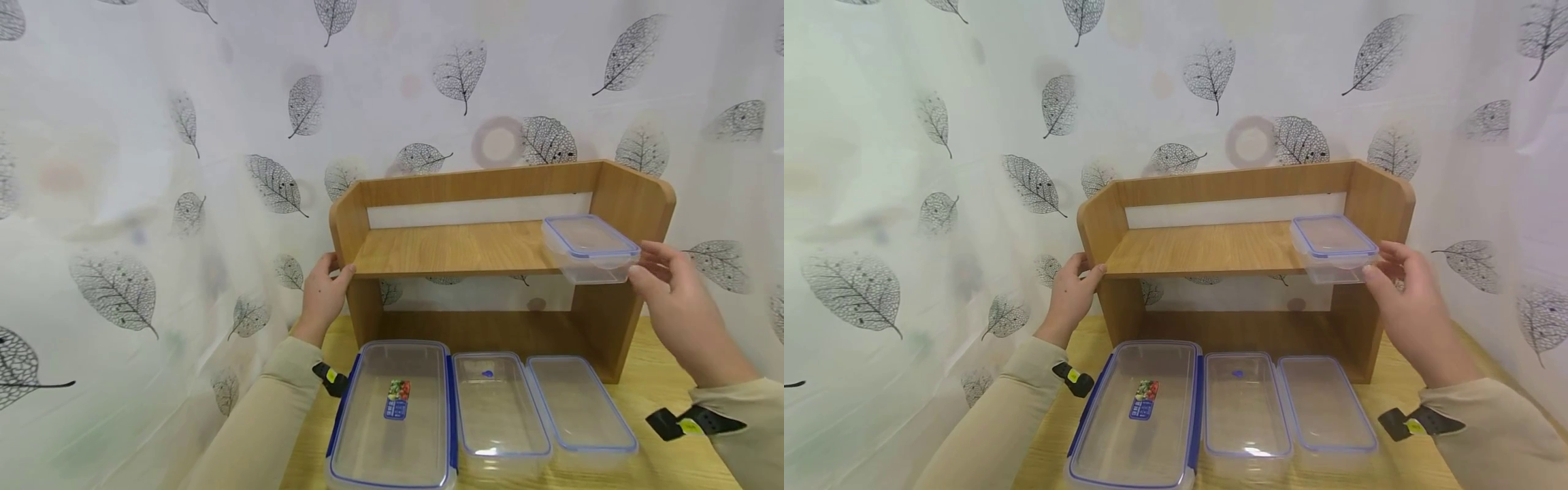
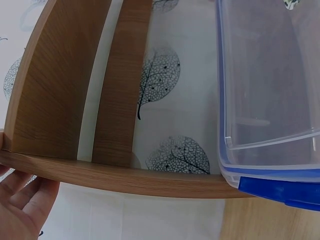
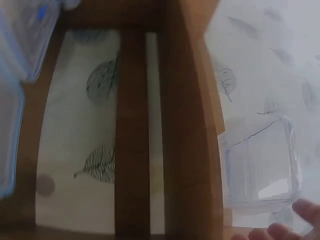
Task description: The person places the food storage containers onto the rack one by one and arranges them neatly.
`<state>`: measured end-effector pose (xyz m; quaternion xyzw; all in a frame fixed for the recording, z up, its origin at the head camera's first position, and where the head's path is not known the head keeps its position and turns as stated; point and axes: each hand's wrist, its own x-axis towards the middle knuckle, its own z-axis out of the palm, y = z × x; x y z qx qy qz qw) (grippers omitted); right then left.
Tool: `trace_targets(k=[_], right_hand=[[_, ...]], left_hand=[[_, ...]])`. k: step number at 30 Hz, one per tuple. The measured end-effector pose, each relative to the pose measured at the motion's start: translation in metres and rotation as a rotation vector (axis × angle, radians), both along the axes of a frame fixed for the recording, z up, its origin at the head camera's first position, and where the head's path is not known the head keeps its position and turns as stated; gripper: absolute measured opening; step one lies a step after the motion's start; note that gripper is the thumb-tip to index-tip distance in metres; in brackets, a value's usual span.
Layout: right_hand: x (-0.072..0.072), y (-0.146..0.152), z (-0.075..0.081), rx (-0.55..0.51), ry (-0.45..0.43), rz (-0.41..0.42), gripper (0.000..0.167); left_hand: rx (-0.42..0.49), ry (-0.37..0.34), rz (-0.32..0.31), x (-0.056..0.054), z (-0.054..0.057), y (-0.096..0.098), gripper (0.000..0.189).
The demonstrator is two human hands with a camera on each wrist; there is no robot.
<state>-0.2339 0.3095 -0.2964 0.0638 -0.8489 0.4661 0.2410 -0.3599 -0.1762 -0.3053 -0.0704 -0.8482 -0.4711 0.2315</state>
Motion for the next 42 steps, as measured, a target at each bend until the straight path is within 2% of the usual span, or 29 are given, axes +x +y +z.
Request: trace_targets(k=[2,9,13,15,20,27,37,42], right_hand=[[0.005,-0.002,0.001,0.133,0.084,-0.034,0.062],[0.010,-0.005,-0.006,0.488,0.421,-0.026,0.058],[0.005,-0.006,-0.009,0.603,0.576,0.004,0.061],[0.003,-0.006,-0.010,0.631,0.614,0.013,0.066],[0.002,-0.005,-0.012,0.657,0.615,0.013,0.068],[0.004,-0.005,-0.012,0.675,0.635,-0.004,0.068],[-0.001,-0.004,-0.013,0.684,0.633,-0.008,0.065],[-0.003,-0.006,-0.012,0.697,0.645,-0.009,0.066]], left_hand=[[0.000,-0.003,0.000,0.000,0.000,0.000,0.046],[-0.003,-0.014,0.004,0.001,0.000,-0.001,0.047],[0.003,0.009,-0.001,0.000,-0.001,-0.001,0.046],[0.006,0.035,0.004,0.000,-0.001,-0.001,0.044],[0.004,0.057,0.015,0.002,0.000,0.000,0.042],[0.008,0.042,0.013,0.003,-0.002,0.004,0.040],[0.016,0.007,0.009,0.004,0.000,0.003,0.040],[0.020,0.012,0.011,0.004,-0.001,0.001,0.039]])
